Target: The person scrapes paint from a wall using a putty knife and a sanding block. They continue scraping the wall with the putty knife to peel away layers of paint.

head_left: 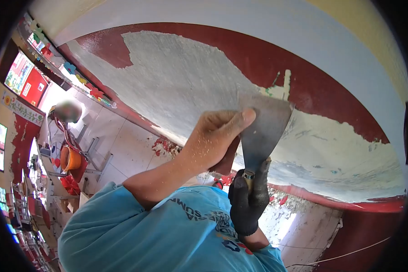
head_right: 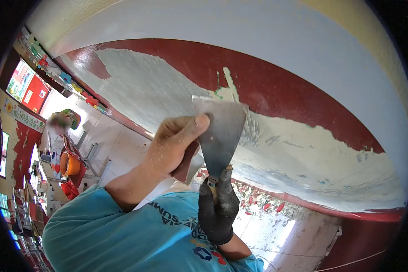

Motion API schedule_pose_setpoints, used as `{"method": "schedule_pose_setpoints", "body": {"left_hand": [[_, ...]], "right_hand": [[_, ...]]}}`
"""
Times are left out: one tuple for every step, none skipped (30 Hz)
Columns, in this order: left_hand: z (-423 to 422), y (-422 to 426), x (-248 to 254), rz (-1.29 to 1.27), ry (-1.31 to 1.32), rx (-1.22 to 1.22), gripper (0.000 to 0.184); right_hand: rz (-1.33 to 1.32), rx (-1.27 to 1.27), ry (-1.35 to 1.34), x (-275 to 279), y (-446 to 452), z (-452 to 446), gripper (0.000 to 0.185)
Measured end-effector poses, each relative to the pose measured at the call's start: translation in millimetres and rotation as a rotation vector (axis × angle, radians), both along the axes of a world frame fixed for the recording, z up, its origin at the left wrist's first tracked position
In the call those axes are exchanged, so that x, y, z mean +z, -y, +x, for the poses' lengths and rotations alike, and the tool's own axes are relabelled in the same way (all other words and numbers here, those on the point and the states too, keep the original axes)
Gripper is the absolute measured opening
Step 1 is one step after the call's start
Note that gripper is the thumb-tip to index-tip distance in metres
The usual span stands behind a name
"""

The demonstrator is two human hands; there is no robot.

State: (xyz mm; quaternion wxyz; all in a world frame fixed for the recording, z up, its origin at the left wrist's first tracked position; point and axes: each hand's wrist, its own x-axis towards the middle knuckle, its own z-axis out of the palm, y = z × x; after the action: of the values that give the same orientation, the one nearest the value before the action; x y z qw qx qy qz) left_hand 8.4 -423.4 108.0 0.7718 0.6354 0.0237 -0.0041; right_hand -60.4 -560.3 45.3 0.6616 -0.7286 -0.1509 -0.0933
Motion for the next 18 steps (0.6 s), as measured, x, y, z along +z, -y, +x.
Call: {"method": "schedule_pose_setpoints", "body": {"left_hand": [[-1,-1,-6,-0.076,-0.032,-0.040,0.034],[-1,-2,-10,-0.152,-0.069,-0.081,0.026],[1,0,-11,-0.076,-0.023,-0.050,0.028],[0,-2,-7,-0.079,-0.025,-0.049,0.028],[-2,-4,4,-0.021,-0.048,-0.038,0.029],[-4,-8,15,0.041,-0.069,-0.026,0.030],[-7,-11,22,0.045,-0.063,-0.026,0.030],[-12,-13,28,-0.005,-0.085,-0.040,0.033],[-15,-15,31,-0.056,-0.109,-0.056,0.037],[-15,-17,27,-0.053,-0.108,-0.062,0.037],[-13,-18,20,-0.019,-0.052,-0.034,0.035],[-12,-19,16,0.013,0.003,-0.004,0.034],[-11,-20,16,-0.004,-0.010,-0.026,0.032],[-10,-19,17,-0.005,-0.007,-0.026,0.032],[-9,-17,19,0.031,-0.008,-0.015,0.035],[-9,-16,20,0.066,-0.010,-0.002,0.037],[-9,-14,19,0.066,-0.010,0.003,0.037],[-9,-12,17,0.124,0.009,0.042,0.039]], "right_hand": [[-0.005,0.000,-0.001,-5,1,2,0.060],[0.015,0.013,-0.013,-9,1,3,0.059],[0.035,0.027,-0.025,-10,2,3,0.059],[0.032,0.027,-0.027,-8,3,4,0.059],[0.046,0.071,-0.005,-6,2,6,0.058],[0.063,0.114,0.021,-4,2,8,0.057],[0.066,0.114,0.027,-3,2,11,0.057],[0.050,0.151,0.049,-2,3,13,0.056],[0.033,0.185,0.070,-1,4,14,0.055],[0.035,0.180,0.072,1,4,16,0.055],[0.007,0.198,0.074,3,4,17,0.054],[-0.022,0.218,0.076,6,4,18,0.053],[-0.066,0.233,0.068,8,4,19,0.051],[-0.067,0.232,0.070,7,3,20,0.051],[-0.074,0.219,0.103,5,3,21,0.051],[-0.081,0.208,0.135,3,2,22,0.050],[-0.081,0.213,0.135,3,2,21,0.050],[-0.049,0.219,0.095,2,2,20,0.049]]}}
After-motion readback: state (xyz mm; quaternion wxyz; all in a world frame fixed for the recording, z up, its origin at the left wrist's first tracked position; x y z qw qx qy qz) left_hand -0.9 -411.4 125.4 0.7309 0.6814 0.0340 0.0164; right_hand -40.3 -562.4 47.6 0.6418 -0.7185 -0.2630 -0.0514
